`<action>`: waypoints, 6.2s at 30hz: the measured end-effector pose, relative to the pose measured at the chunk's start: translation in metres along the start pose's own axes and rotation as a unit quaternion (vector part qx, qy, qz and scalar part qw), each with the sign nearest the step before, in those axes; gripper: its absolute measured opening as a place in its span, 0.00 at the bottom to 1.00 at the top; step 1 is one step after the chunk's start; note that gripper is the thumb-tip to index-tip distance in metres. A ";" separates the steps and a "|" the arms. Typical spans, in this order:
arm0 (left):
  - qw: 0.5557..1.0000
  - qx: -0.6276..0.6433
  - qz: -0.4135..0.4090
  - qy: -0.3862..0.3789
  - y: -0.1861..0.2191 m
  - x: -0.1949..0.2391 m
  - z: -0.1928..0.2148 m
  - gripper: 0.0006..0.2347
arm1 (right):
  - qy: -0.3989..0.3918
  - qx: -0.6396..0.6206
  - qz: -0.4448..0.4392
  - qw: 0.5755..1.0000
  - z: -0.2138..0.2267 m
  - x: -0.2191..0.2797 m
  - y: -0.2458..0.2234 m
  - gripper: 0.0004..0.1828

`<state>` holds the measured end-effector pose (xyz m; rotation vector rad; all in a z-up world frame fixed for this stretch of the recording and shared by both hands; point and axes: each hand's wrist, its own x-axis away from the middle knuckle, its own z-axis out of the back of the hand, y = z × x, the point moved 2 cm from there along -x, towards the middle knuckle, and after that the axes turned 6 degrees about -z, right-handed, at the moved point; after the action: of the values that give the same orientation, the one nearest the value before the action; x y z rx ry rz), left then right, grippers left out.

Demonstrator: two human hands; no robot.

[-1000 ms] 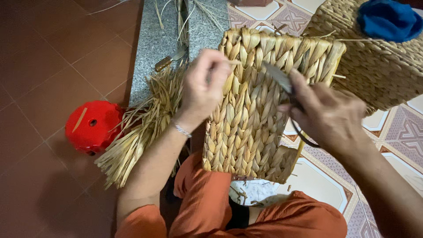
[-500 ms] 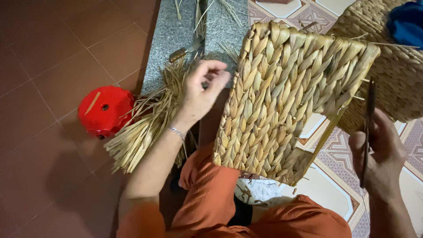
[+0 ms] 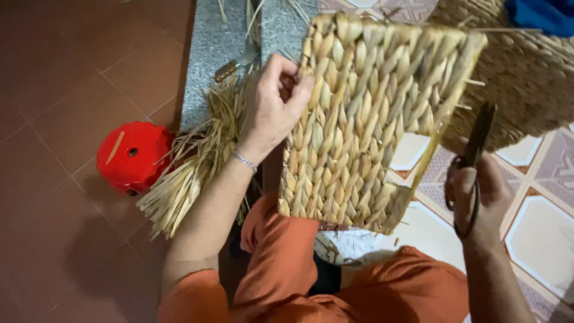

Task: The person trims the edges of a woven basket using shears. They rotate the basket to access different sides and cut protruding strands to create a neat finish.

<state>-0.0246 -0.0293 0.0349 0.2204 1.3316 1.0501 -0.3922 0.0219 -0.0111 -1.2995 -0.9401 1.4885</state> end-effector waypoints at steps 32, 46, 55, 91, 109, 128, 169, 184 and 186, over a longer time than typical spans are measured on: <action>0.952 -0.122 -0.280 -0.006 0.037 0.050 -0.033 0.11 | 0.031 -0.295 -0.170 0.940 -0.036 0.102 0.075 0.21; 0.845 -0.204 -0.417 -0.267 0.096 0.134 -0.100 0.09 | 0.023 -0.294 -0.183 0.938 -0.032 0.116 0.075 0.23; 0.867 -0.149 -0.406 -0.248 0.091 0.133 -0.104 0.11 | 0.036 -0.363 -0.222 0.904 -0.045 0.110 0.089 0.21; 0.889 -0.171 -0.355 -0.233 0.089 0.140 -0.111 0.21 | 0.014 -0.240 -0.163 0.957 -0.048 0.085 0.069 0.12; 0.882 -0.153 -0.367 -0.252 0.080 0.144 -0.109 0.12 | -0.053 -0.298 -0.219 0.928 -0.037 0.082 0.088 0.12; 0.829 -0.209 -0.435 -0.284 0.085 0.139 -0.099 0.12 | -0.018 -0.254 -0.207 0.945 -0.042 0.109 0.084 0.20; 0.909 -0.220 -0.341 -0.097 0.111 -0.016 -0.156 0.06 | 0.044 -0.169 -0.135 0.975 -0.034 0.059 0.064 0.16; 0.890 -0.237 -0.385 -0.060 0.090 -0.072 -0.121 0.09 | 0.034 -0.089 0.005 0.995 -0.033 -0.006 0.053 0.13; 0.844 -0.337 -0.416 -0.021 0.092 -0.088 -0.109 0.21 | 0.051 -0.092 0.002 0.994 -0.020 -0.014 0.061 0.14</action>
<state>-0.1538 -0.0872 0.1250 -0.8042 0.7897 0.6757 -0.3817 -0.0097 -0.0677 -1.4959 -1.0282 1.3488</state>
